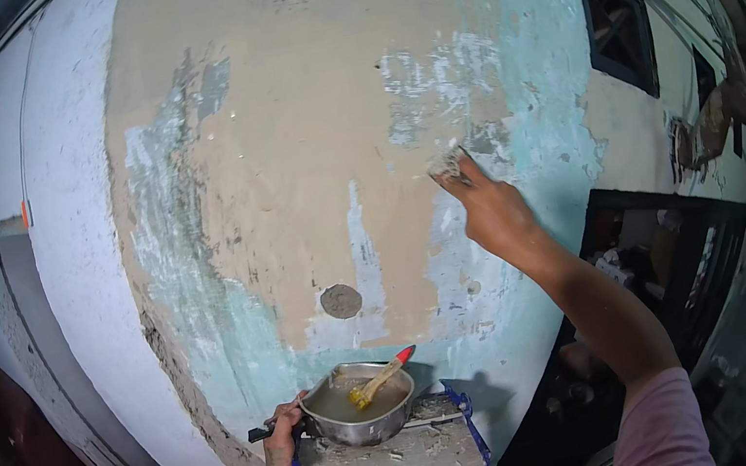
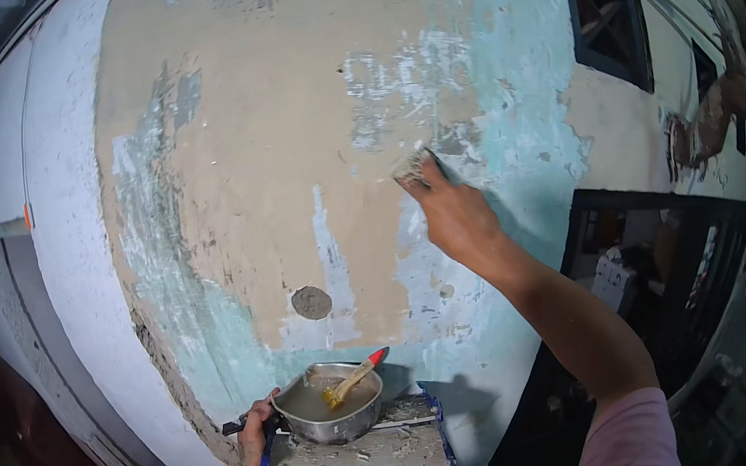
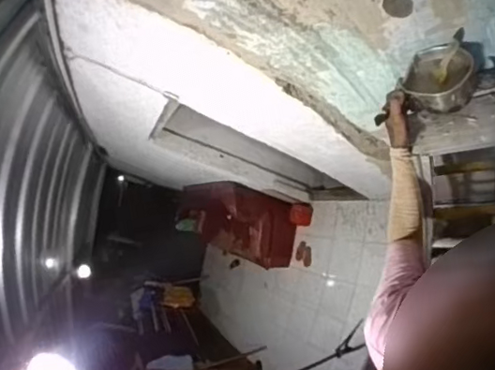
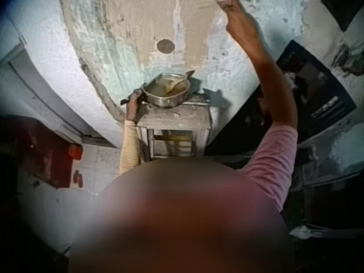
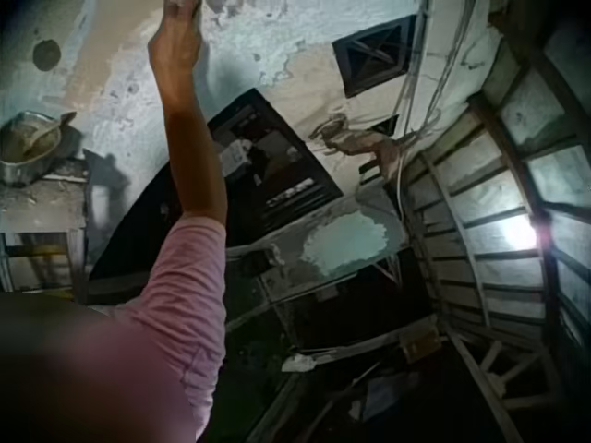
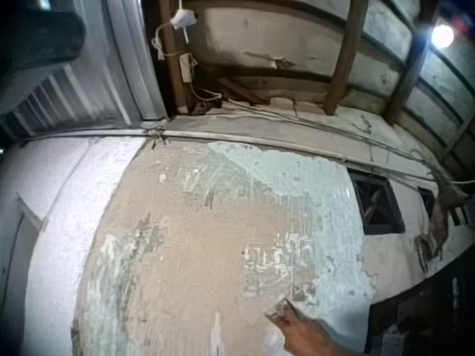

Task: The person applies plaster filler compound to damaged sections of an interior wall using a putty knife scraper tool.

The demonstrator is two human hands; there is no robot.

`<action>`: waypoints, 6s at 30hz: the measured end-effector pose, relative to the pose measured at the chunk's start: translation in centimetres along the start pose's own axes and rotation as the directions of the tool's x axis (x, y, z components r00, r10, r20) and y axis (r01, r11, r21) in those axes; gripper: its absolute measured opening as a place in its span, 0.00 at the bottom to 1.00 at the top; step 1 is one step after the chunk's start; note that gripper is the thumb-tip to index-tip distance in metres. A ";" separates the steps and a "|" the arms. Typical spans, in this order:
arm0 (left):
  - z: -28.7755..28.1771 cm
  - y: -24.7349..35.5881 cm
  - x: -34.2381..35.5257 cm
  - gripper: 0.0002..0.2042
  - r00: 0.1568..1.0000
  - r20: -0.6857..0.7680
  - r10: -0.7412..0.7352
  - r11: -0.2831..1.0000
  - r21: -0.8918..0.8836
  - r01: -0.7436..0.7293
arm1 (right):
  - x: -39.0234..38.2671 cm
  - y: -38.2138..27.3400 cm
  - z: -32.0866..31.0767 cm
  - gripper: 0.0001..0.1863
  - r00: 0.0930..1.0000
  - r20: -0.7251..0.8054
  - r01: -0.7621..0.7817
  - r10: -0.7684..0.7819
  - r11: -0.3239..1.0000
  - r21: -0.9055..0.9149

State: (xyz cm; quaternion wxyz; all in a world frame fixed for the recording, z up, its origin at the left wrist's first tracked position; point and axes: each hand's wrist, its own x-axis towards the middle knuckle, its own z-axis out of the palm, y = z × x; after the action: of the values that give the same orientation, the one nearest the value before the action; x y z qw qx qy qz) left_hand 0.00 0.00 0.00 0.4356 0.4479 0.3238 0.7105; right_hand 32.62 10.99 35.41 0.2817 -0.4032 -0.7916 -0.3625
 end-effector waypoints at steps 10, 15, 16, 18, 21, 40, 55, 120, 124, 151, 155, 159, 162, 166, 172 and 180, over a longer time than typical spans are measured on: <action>-0.3 -0.1 0.3 0.12 0.996 -0.061 -0.058 0.998 -0.037 0.056 | 1.0 -0.6 1.7 0.31 0.996 -0.091 -0.004 0.006 1.000 0.025; 0.8 0.9 -0.6 0.20 0.994 -0.102 -0.036 0.998 -0.053 0.031 | 3.2 -2.0 0.3 0.33 0.969 -0.239 0.076 -0.054 0.994 0.084; 0.8 1.1 -0.7 0.17 0.993 -0.107 -0.048 0.999 -0.013 0.047 | 1.3 -1.9 0.8 0.34 0.990 -0.139 0.026 -0.015 0.997 0.072; 0.5 1.4 -0.2 0.16 0.992 -0.097 -0.075 0.997 0.029 0.078 | 0.8 -1.0 1.3 0.34 0.984 -0.173 0.048 -0.034 0.996 0.077; 0.8 0.7 0.2 0.20 0.997 -0.061 -0.042 0.999 -0.017 0.041 | 4.5 -1.1 -0.2 0.32 0.969 -0.246 -0.026 0.035 0.999 0.040; 1.7 3.6 -1.3 0.16 0.995 -0.064 -0.074 0.994 0.081 0.079 | -7.1 -19.5 11.2 0.14 0.219 0.506 0.623 -0.834 0.518 0.585; 0.9 2.8 -1.8 0.24 0.992 -0.081 -0.098 0.995 -0.004 0.098 | -6.4 -15.9 9.5 0.32 0.228 0.578 0.394 -0.783 0.617 0.681; 24.4 17.8 15.5 0.42 0.712 0.577 0.399 -0.396 0.809 -0.434 | -12.4 10.7 15.4 0.38 0.493 -0.496 -0.478 0.715 0.699 0.532; 27.4 18.5 17.1 0.43 0.658 0.556 0.508 -0.245 0.825 -0.509 | -11.7 9.9 12.7 0.37 0.513 -0.405 -0.547 0.757 0.652 0.525; 28.9 19.7 16.6 0.46 0.682 0.600 0.418 -0.431 0.792 -0.432 | 5.2 16.5 3.8 0.31 0.700 -0.713 0.048 0.041 0.993 0.104; 26.1 18.4 15.3 0.42 0.701 0.630 0.334 -0.431 0.763 -0.481 | 5.3 16.1 3.8 0.30 0.692 -0.721 0.074 0.027 0.991 0.108; 29.1 20.5 16.8 0.45 0.608 0.651 0.454 -0.391 0.759 -0.521 | 5.0 16.3 3.7 0.31 0.688 -0.724 0.056 0.049 0.991 0.120; 28.0 18.5 15.0 0.46 0.670 0.635 0.384 -0.369 0.771 -0.519 | 4.9 16.7 3.8 0.31 0.684 -0.728 0.082 0.050 0.986 0.144; 28.6 19.5 16.3 0.42 0.680 0.628 0.379 -0.412 0.772 -0.484 | 5.1 15.9 3.6 0.31 0.689 -0.724 0.083 0.030 0.989 0.120; 29.0 18.7 15.8 0.44 0.736 0.584 0.342 -0.392 0.800 -0.454 | 4.7 16.6 3.8 0.32 0.660 -0.749 0.086 0.057 0.985 0.150; 31.9 21.0 16.7 0.40 0.643 0.637 0.425 -0.478 0.761 -0.438 | 5.0 16.7 3.8 0.32 0.627 -0.775 0.115 0.079 0.974 0.193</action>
State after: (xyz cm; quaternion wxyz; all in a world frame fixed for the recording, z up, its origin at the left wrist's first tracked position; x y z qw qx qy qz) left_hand 18.70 8.83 36.14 -0.4114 0.6949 0.5062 0.3027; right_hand 43.49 23.03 42.72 0.6354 -0.1647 -0.6318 -0.4123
